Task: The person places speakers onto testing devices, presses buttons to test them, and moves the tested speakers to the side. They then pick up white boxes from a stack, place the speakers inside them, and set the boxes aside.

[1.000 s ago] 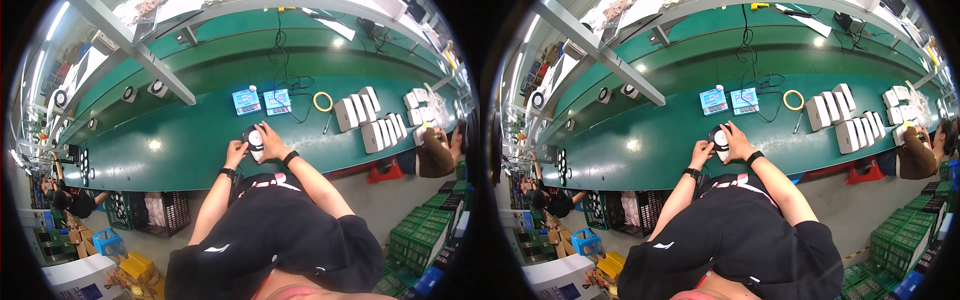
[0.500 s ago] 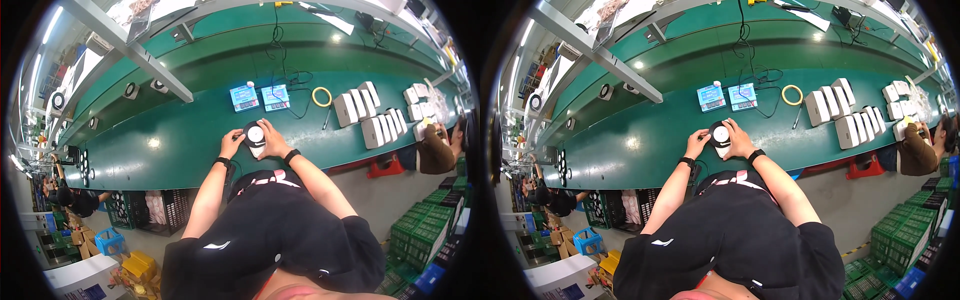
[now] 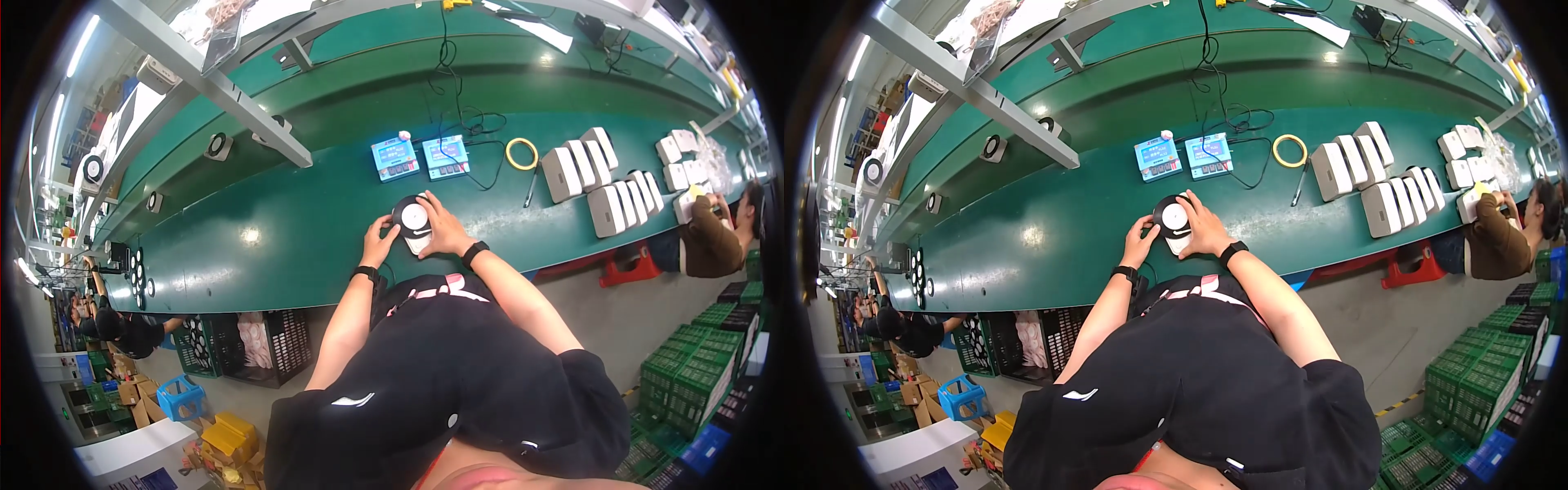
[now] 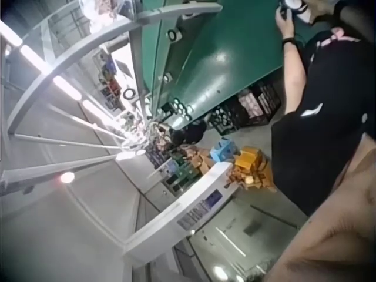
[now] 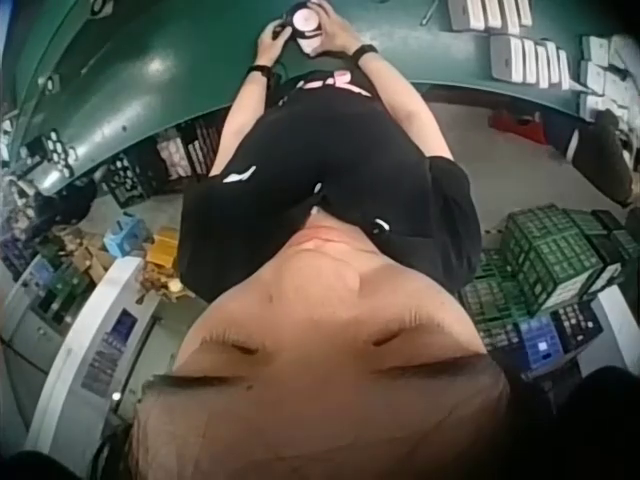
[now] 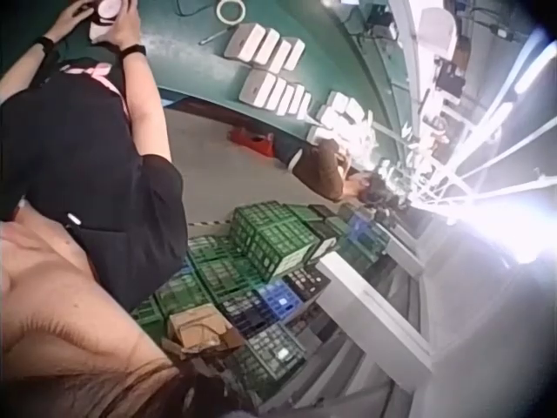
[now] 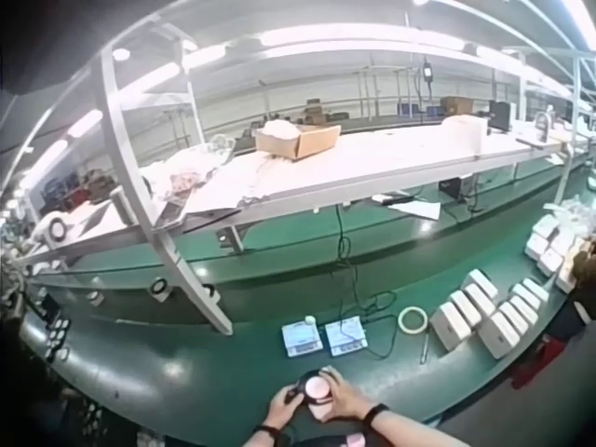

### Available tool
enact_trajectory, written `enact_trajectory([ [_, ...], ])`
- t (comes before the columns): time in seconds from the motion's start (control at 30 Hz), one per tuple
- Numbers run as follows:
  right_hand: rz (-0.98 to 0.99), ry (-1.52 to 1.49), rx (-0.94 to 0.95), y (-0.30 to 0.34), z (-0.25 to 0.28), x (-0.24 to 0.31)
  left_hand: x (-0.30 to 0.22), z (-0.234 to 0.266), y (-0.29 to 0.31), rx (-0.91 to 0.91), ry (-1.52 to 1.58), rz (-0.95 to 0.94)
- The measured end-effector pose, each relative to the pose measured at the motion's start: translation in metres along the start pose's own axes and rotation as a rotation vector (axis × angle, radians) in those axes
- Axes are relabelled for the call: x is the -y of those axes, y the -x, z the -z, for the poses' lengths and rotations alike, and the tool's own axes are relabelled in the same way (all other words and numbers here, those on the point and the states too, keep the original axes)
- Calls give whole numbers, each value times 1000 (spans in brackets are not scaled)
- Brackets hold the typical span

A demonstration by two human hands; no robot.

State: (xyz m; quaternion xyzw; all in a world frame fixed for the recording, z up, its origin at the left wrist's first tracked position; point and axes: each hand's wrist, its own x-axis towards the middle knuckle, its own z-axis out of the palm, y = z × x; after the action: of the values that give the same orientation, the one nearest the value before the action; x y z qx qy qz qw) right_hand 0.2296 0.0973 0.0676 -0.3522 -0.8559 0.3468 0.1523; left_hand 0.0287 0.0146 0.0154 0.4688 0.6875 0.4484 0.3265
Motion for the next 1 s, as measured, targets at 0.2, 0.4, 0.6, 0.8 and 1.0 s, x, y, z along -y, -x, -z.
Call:
enact_trajectory([
  [0.2,33,6,-41,4,1,5,-4,2,2,-3,-36,22],
  [0.4,111,17,-92,5,6,6,-5,3,1,23,-9,-5],
  [0.6,112,4,-117,6,6,4,-8,3,2,19,-9,-1],
  [0.8,80,7,-119,6,2,1,-8,3,3,4,-29,-10],
  [1.0,88,-47,-133,8,-2,-5,-10,3,3,2,-22,-1],
])
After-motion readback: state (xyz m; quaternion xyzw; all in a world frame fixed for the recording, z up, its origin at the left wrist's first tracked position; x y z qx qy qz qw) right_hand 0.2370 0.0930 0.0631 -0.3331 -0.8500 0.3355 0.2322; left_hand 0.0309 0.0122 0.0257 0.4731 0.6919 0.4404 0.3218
